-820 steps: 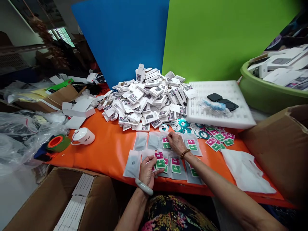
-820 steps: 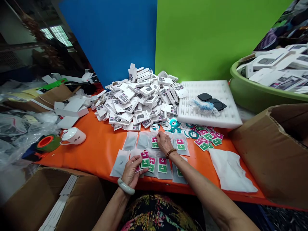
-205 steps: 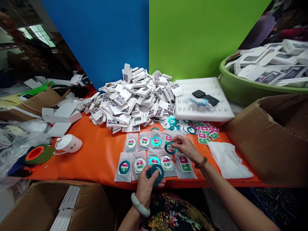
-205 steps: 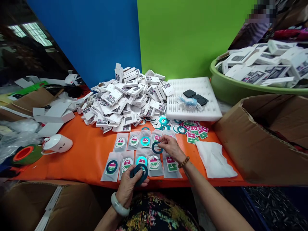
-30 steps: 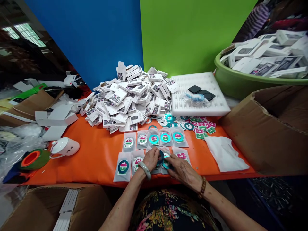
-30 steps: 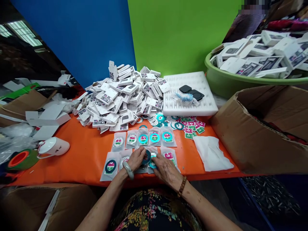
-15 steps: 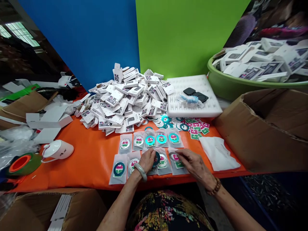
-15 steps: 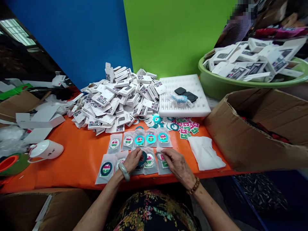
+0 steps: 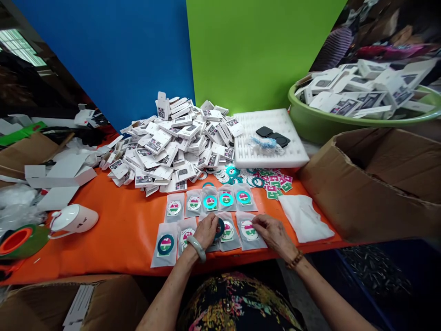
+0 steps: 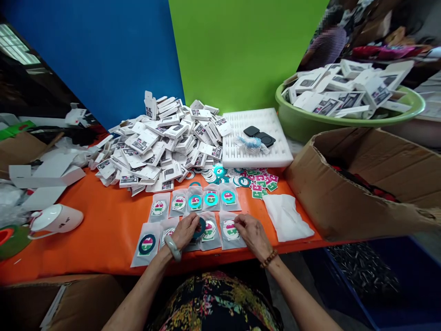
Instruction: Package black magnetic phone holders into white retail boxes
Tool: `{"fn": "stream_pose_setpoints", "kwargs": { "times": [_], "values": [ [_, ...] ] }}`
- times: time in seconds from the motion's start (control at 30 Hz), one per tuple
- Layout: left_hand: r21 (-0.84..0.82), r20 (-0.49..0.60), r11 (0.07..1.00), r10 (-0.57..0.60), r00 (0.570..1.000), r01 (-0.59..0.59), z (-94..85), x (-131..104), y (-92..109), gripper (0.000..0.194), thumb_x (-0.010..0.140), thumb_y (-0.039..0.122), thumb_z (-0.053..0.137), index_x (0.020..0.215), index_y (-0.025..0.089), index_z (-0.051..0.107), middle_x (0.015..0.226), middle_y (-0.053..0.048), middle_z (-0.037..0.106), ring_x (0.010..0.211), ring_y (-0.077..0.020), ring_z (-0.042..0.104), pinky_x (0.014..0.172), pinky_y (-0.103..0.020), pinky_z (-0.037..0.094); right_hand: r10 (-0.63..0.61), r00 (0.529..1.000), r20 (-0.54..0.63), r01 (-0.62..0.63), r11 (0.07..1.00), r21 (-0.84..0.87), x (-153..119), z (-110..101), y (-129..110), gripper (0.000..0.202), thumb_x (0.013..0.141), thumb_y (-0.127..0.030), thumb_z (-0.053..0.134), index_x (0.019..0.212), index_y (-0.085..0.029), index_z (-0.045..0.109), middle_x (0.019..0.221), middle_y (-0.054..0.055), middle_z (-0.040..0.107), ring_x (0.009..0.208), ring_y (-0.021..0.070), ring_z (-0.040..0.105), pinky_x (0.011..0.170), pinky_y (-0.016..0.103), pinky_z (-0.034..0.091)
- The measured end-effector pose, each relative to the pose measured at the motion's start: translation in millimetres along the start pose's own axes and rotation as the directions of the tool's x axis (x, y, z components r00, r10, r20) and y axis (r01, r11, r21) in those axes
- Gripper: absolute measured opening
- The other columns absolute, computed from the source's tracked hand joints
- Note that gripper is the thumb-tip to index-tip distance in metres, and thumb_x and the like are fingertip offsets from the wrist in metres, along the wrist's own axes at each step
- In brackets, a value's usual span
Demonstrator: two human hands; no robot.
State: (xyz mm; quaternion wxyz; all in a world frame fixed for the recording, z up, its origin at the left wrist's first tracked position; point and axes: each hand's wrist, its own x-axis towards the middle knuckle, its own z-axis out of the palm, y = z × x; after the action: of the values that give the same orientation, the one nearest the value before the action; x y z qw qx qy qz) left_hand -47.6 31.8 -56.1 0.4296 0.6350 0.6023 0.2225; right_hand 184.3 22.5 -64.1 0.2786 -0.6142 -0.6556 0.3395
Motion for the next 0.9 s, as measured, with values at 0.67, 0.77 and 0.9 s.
{"fn": "stream_pose_setpoints", "kwargs": {
  "times": [0.67,0.77,0.9],
  "values": [
    [-0.244,-0.023,0.966,0.085,0.996,-0.088,22.8,-40.9,52.1,0.03,0.089,0.043,0.033,0.073,0.02,0.045,0.069,0.002,0.05,0.066,-0.0124,0.048,0.06,-0.023,0.039,-0.007,0.969,0.246,-0.152,0.768,0.622,-29.2,19.6,-59.3,0.027,0.075,-0.043,0.062,0.086,-0.019,0.056,0.063,-0.005,0.052,0.048,0.0061,0.043,0.044,0.018,0.035],
    [-0.308,-0.005,0.951,0.039,0.999,-0.039,27.7,-41.2,49.9,0.026,0.087,0.045,0.036,0.084,0.021,0.044,0.077,0.001,0.053,0.064,-0.012,0.051,0.059,-0.024,0.042,0.017,0.956,0.292,-0.195,0.78,0.594,-10.7,6.6,-48.5,0.03,0.071,-0.043,0.064,0.083,-0.018,0.053,0.061,-0.006,0.052,0.042,0.0052,0.043,0.038,0.017,0.033],
    [-0.379,0.002,0.925,-0.015,1.0,0.015,21.1,-45.3,47.3,0.029,0.084,0.048,0.041,0.097,0.021,0.044,0.093,-0.002,0.054,0.064,-0.0111,0.055,0.059,-0.024,0.047,0.1,0.992,0.081,-0.126,0.884,0.45,41.0,-23.4,-25.6,0.029,0.068,-0.04,0.063,0.083,-0.018,0.051,0.054,-0.007,0.05,0.041,0.0078,0.047,0.037,0.019,0.035]
  ]
}}
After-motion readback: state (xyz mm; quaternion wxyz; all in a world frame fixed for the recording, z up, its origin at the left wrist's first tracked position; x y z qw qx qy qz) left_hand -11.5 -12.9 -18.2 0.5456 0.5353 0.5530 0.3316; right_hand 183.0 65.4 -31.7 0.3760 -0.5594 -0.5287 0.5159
